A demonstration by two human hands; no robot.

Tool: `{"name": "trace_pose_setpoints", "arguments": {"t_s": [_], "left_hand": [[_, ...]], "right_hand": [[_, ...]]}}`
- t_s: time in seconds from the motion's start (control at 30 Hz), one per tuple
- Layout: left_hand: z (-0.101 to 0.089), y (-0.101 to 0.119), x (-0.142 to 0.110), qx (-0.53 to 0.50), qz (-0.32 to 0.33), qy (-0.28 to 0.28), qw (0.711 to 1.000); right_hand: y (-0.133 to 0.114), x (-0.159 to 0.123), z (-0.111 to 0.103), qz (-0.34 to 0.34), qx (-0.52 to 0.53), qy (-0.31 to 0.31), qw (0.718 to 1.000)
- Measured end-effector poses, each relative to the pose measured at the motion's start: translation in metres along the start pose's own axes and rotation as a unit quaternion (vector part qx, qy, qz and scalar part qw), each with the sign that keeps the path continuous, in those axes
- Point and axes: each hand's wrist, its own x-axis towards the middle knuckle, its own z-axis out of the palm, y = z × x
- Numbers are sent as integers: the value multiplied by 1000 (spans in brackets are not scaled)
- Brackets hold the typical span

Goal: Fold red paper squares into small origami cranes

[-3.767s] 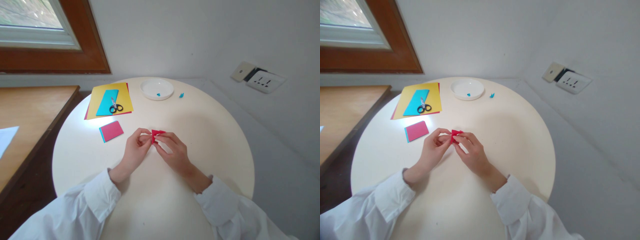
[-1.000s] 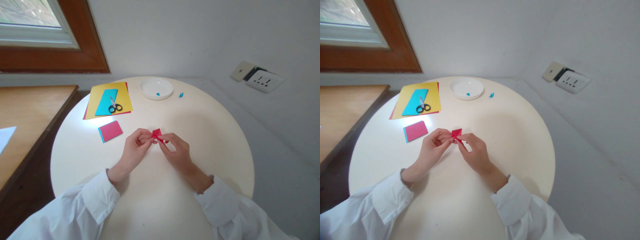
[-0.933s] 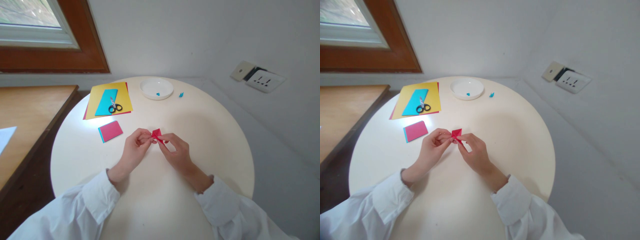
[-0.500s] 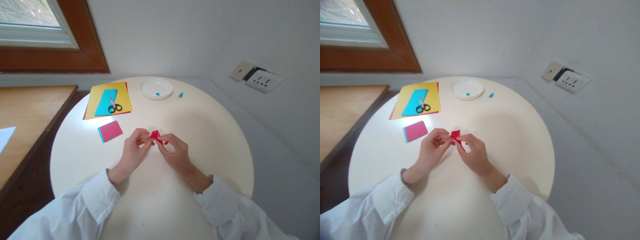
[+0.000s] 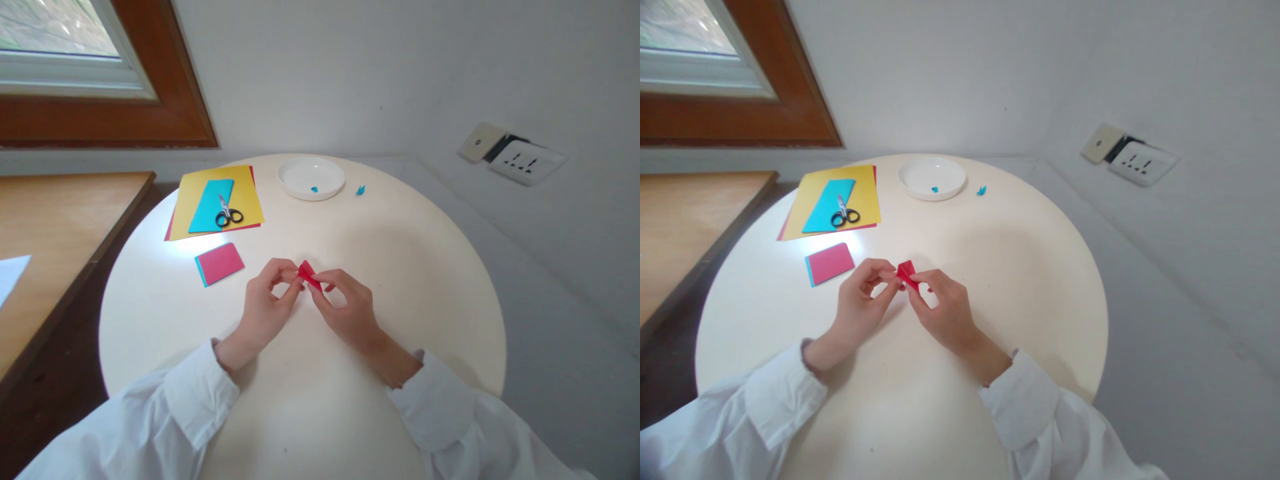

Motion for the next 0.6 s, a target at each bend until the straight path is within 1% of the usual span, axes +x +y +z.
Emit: {"name": "trace_pose_setpoints", "arguments": {"t_s": [0.27,0.37,0.5,0.6], "left_hand": [[1,1,0,-24,-31,2,999],[2,1,-1,-24,-43,-10,999],[2,-4,0,-5,-30,-37,999],[1,-8,1,40,-2,-52,998]], "right_hand": [[2,1,-1,16,-9,5,1000],[2,2,-1,31,4,6,999],[1,4,-2,54,17,7,998],[2,4,-1,84,24,9,996]]}}
